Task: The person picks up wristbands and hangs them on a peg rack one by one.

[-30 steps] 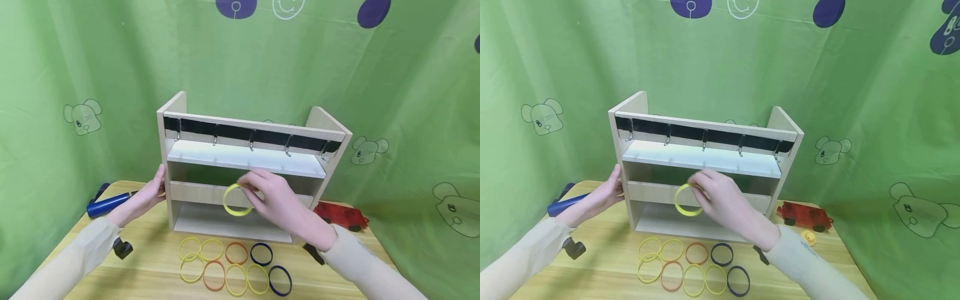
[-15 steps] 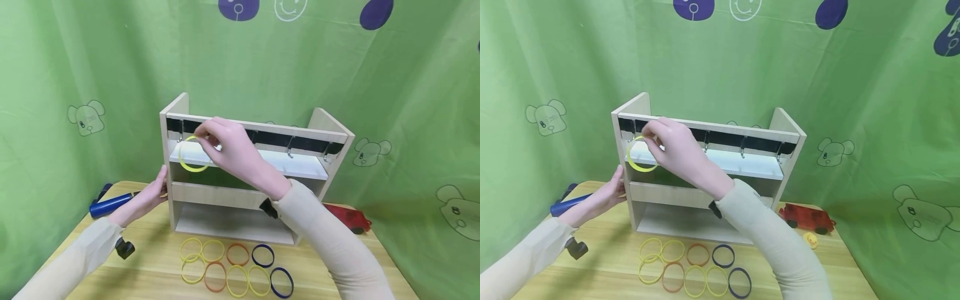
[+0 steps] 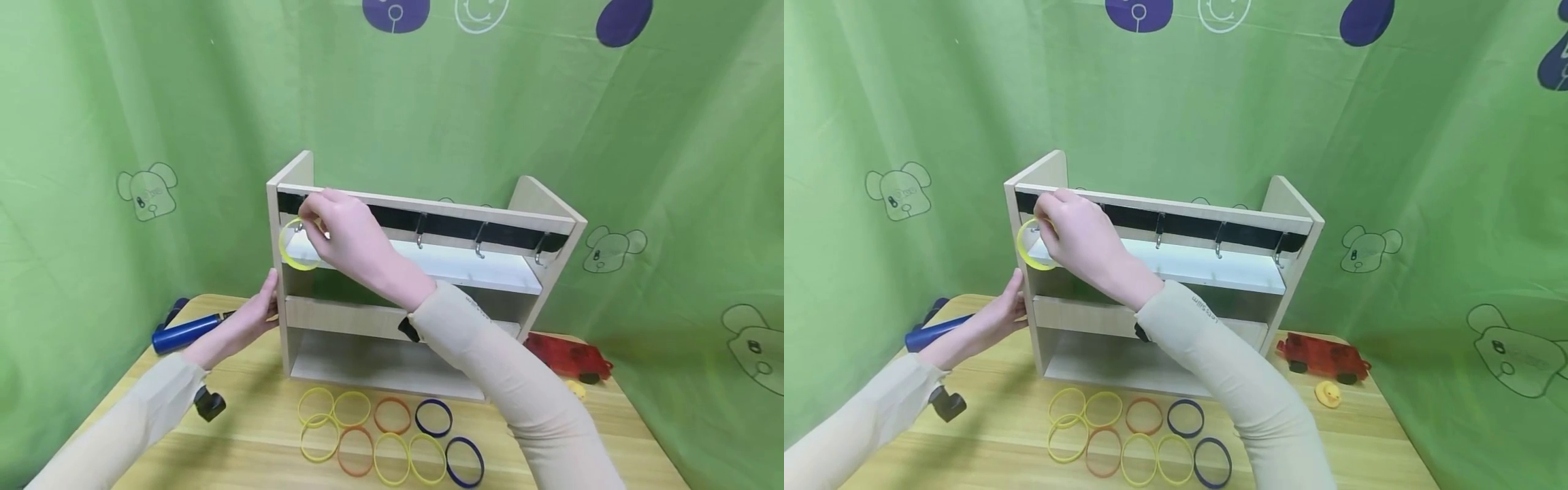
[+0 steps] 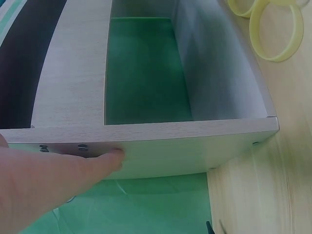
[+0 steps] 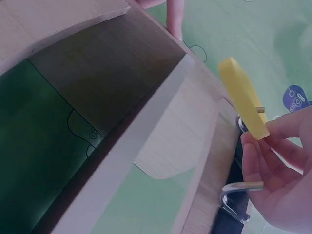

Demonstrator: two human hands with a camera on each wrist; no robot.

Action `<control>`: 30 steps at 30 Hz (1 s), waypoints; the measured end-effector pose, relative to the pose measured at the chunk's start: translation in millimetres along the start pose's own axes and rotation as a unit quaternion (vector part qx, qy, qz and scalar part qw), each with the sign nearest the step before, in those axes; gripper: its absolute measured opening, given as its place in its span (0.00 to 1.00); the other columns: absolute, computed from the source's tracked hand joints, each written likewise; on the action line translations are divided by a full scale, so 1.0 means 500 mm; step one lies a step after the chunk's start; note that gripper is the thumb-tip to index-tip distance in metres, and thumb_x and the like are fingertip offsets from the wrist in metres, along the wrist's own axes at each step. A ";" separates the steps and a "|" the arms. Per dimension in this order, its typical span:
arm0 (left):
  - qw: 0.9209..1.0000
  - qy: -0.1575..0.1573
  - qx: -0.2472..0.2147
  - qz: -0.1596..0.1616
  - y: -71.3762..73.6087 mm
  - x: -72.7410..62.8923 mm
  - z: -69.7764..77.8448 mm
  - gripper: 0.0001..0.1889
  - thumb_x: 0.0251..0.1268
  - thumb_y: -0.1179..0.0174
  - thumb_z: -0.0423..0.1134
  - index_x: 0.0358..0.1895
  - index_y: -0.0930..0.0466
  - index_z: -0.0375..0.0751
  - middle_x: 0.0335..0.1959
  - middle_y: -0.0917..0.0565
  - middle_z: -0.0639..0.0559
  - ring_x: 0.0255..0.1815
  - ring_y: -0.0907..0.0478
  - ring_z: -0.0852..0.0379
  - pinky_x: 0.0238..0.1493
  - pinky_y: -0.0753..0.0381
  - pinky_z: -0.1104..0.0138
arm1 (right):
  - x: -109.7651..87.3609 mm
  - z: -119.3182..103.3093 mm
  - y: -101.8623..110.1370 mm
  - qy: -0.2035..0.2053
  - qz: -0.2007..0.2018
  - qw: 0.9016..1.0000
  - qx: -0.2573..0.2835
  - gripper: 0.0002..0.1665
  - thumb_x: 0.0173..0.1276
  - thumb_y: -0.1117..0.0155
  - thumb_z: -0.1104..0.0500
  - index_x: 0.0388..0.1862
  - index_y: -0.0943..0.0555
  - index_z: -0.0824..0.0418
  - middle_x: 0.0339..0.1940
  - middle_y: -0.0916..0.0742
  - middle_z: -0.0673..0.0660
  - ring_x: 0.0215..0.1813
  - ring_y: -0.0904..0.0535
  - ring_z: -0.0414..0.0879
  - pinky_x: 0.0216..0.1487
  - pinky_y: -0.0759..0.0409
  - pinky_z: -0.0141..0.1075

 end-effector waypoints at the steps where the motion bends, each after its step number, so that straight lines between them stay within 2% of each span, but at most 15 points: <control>1: 1.000 -0.002 0.000 -0.003 -0.001 -0.001 -0.001 0.53 0.69 0.85 0.74 0.78 0.64 0.28 0.79 0.56 0.26 0.81 0.60 0.31 0.82 0.58 0.43 | -0.001 0.000 -0.003 -0.005 -0.006 1.000 -0.005 0.08 0.70 0.42 0.67 0.39 0.16 0.63 0.38 0.11 0.56 0.38 0.17 0.44 0.42 0.16 0.30; 5: 1.000 -0.007 -0.004 -0.012 -0.004 0.000 -0.004 0.53 0.69 0.85 0.74 0.78 0.63 0.27 0.79 0.56 0.26 0.81 0.60 0.31 0.82 0.58 0.42 | -0.007 0.000 -0.011 -0.020 -0.032 0.999 -0.016 0.07 0.70 0.41 0.66 0.40 0.16 0.63 0.38 0.12 0.56 0.40 0.16 0.46 0.45 0.15 0.33; 8: 1.000 -0.007 -0.006 -0.011 -0.006 0.001 -0.005 0.54 0.68 0.85 0.74 0.78 0.63 0.27 0.79 0.56 0.26 0.81 0.60 0.31 0.82 0.57 0.42 | -0.013 0.000 -0.015 -0.019 -0.036 0.999 -0.019 0.06 0.71 0.40 0.65 0.41 0.16 0.63 0.39 0.12 0.55 0.40 0.16 0.46 0.45 0.15 0.33; 13: 1.000 -0.007 -0.004 -0.008 -0.006 0.001 -0.006 0.53 0.68 0.85 0.74 0.79 0.63 0.28 0.79 0.55 0.25 0.81 0.60 0.31 0.82 0.56 0.43 | -0.025 -0.004 -0.009 0.001 -0.002 1.000 -0.021 0.05 0.69 0.39 0.66 0.40 0.17 0.63 0.39 0.13 0.55 0.42 0.15 0.45 0.47 0.15 0.32; 19: 1.000 -0.008 0.004 -0.014 -0.004 0.001 -0.008 0.53 0.69 0.86 0.74 0.79 0.64 0.29 0.79 0.56 0.26 0.81 0.60 0.30 0.82 0.58 0.42 | -0.059 -0.023 0.027 0.023 0.036 0.999 0.000 0.05 0.69 0.38 0.66 0.42 0.17 0.64 0.40 0.13 0.56 0.42 0.15 0.44 0.47 0.15 0.27; 24: 1.000 -0.012 0.002 -0.018 -0.002 0.000 -0.006 0.52 0.68 0.85 0.74 0.79 0.67 0.31 0.80 0.60 0.27 0.82 0.63 0.31 0.82 0.59 0.41 | -0.128 -0.028 0.045 0.027 0.031 0.999 0.026 0.05 0.67 0.36 0.66 0.41 0.17 0.65 0.39 0.13 0.56 0.38 0.15 0.43 0.43 0.15 0.24; 27: 1.000 -0.012 -0.002 -0.016 0.000 0.000 -0.004 0.53 0.68 0.85 0.74 0.79 0.67 0.30 0.80 0.62 0.26 0.82 0.64 0.31 0.82 0.59 0.41 | -0.193 -0.012 0.037 0.011 0.005 0.999 0.035 0.05 0.66 0.34 0.66 0.41 0.17 0.64 0.39 0.12 0.56 0.38 0.15 0.42 0.42 0.14 0.25; 30: 1.000 -0.009 -0.003 -0.012 0.001 0.001 -0.002 0.54 0.68 0.84 0.75 0.78 0.65 0.27 0.79 0.61 0.24 0.81 0.64 0.30 0.81 0.59 0.41 | -0.269 0.014 0.017 -0.025 -0.031 0.998 0.041 0.06 0.65 0.33 0.65 0.41 0.17 0.63 0.39 0.12 0.55 0.36 0.15 0.40 0.39 0.14 0.25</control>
Point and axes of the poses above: each hand's wrist, its own x-axis towards the middle knuckle, its own y-axis out of the back of the hand, z = x × y, the point moved 1 cm from there along x, towards the middle knuckle
